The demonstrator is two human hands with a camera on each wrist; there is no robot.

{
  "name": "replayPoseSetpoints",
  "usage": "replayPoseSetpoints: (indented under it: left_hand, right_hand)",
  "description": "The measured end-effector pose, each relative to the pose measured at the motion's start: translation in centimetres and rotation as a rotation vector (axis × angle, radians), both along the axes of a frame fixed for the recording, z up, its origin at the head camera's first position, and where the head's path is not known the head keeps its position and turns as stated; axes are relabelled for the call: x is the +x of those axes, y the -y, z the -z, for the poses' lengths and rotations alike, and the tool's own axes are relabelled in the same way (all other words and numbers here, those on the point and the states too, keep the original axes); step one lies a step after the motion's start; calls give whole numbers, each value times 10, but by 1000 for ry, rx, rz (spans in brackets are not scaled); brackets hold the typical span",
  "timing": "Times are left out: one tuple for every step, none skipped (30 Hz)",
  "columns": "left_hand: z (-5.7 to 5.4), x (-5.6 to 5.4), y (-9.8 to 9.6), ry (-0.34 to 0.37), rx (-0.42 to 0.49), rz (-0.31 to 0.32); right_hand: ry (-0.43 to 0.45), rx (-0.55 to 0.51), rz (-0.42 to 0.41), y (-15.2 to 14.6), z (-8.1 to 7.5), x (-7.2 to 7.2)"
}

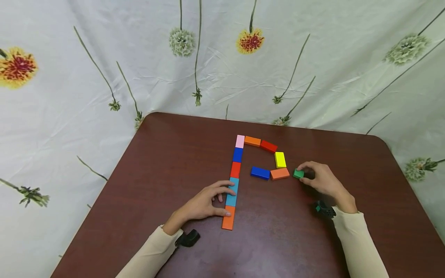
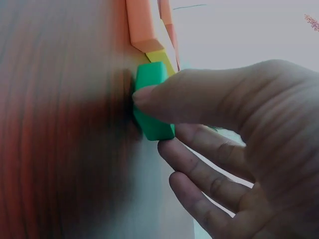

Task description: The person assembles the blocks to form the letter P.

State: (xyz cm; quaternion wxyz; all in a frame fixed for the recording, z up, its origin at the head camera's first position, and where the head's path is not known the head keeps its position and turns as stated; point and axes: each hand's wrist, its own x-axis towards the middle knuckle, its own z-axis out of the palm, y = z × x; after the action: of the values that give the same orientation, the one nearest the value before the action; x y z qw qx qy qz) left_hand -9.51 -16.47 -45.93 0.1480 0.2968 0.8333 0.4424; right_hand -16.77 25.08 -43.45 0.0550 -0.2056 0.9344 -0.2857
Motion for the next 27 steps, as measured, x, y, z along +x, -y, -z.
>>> replayPoseSetpoints:
  left_hand:
    - [0,0,0,0,1,1]
    - [0,0,0,-1,2,2]
    - [0,0,0,-2,3,3]
    - [0,0,0,-1,4,4]
    - [0,0,0,0,3,3]
    - [0,0,0,3,3,2]
    - [0,0,0,6,3,1]
    - [-1,0,0,8,0,0]
    - [-1,0,0,11,-2,-2]
    - [-1,0,-1,13,-1,-2]
    - [-1,0,-1,14,0,-2]
    - [-2,0,-1,14,0,-3]
    - [-2,0,-1,14,-2,-4]
    - [-2,0,-1,15,-2,-4]
    - [-2,0,-1,13,-3,-5]
    - [-2,-1,-1,12,-3,-5]
    - [-3,-1,-1,11,-5,-6]
    - [-3,-1,-1,9,-8,-7]
    - [-3,-1,-1,8,-7,-6]
    - [-3,-1,-1,6,-6,-5]
    - [-3,-1,-1,4,-5,-4]
    - [-3,-1,-1,5,-3,-4]
    - [-3,-1,-1,6,-2,-3]
    - [-3,-1,-1,8,-3,-3]
    - [-3,0,-1,10,-4,-3]
    - [-3,0,-1,11,-5,-4]
    - [-3,0,-1,11,-8,-4]
  right_hand:
    - [-5,-2,2,0,0,0]
    - [-10,-4,5,0,-1,0]
    - [-16,-6,10,0,-1,1]
    - [-21,-9,15,1,-1,1]
    - [-28,-9,22,1,-1,1]
    - [-34,-9,27,2,-2,1]
    - [-40,-9,32,4,-2,1]
    - [-46,-11,36,5,-2,1]
    - [-53,-14,39,6,-3,0]
    - [-59,-17,40,8,-4,0]
    - [-66,-20,39,10,-4,-1]
    - [-71,-26,35,12,-5,-1]
    - [-77,-30,29,14,-6,-1]
    - [-81,-32,23,17,-7,-2]
    - [-85,-35,16,19,-8,-2]
    - [-90,-36,10,21,-10,-2]
    - [-92,-37,6,23,-10,-2]
    - [-92,-37,3,25,-11,-2]
    - [-94,-38,2,27,-12,-2]
    - [-95,-39,2,29,-13,-2]
    - [-99,-41,-1,31,-14,-2]
    - [-100,-42,-3,33,-15,-2]
    - [-101,-46,-7,35,-15,-2]
    - [-100,-50,-11,37,-16,-2]
    - [-99,-51,-15,39,-17,-2]
    - [-93,-53,-20,41,-17,-2]
    - [-86,-55,-26,43,-18,-2]
